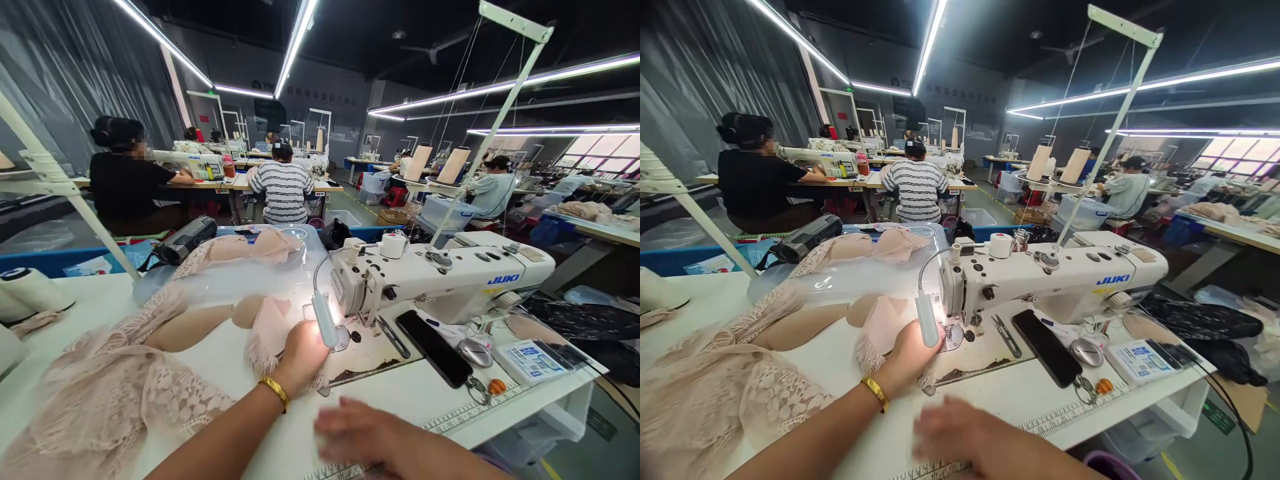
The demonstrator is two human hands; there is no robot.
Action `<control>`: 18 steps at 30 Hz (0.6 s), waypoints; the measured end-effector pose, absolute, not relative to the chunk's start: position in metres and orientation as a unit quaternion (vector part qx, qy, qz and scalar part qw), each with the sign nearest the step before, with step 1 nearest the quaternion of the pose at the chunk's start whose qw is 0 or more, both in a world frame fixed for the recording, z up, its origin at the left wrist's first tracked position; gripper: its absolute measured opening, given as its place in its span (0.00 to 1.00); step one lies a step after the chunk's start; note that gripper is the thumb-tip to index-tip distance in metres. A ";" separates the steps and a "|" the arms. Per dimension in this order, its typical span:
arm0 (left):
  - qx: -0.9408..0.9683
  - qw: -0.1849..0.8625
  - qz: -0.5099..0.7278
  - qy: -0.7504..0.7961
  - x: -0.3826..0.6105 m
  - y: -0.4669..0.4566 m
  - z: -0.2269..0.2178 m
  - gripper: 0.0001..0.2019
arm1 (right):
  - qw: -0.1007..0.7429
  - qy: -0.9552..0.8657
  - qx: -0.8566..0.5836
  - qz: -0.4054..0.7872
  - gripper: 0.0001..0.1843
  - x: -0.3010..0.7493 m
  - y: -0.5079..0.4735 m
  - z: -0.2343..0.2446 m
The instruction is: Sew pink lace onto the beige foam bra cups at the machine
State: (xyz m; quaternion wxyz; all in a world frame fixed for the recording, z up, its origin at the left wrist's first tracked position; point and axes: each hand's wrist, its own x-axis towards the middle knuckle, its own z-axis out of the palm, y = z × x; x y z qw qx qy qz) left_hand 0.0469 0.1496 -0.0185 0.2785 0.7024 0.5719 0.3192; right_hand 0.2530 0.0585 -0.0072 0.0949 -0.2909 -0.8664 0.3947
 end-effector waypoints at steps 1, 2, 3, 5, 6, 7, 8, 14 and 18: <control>0.702 0.279 0.320 0.572 0.047 0.150 -0.018 0.13 | 0.066 -0.839 -0.271 0.467 0.19 0.252 0.055 0.003; 0.702 0.279 0.320 0.572 0.047 0.151 -0.018 0.14 | 0.048 -0.809 -0.264 0.524 0.20 0.253 0.056 0.011; 0.701 0.279 0.320 0.573 0.047 0.151 -0.018 0.14 | 0.058 -0.778 -0.278 0.560 0.21 0.254 0.062 0.016; 0.702 0.275 0.321 0.573 0.046 0.153 -0.018 0.14 | 0.165 -0.717 -0.367 0.569 0.23 0.257 0.086 0.015; 0.704 0.272 0.322 0.571 0.046 0.154 -0.019 0.15 | 0.244 -0.664 -0.436 0.556 0.23 0.257 0.101 0.010; 0.706 0.270 0.323 0.569 0.046 0.155 -0.020 0.15 | 0.304 -0.595 -0.496 0.555 0.24 0.256 0.117 0.003; 0.710 0.267 0.325 0.565 0.045 0.156 -0.022 0.15 | 0.348 -0.538 -0.529 0.556 0.25 0.255 0.131 -0.005; 0.732 0.247 0.334 0.541 0.045 0.161 -0.035 0.15 | 0.405 -0.500 -0.561 0.521 0.23 0.233 0.163 -0.043; 0.738 0.242 0.340 0.531 0.045 0.162 -0.037 0.14 | 0.380 -0.539 -0.575 0.485 0.21 0.226 0.160 -0.050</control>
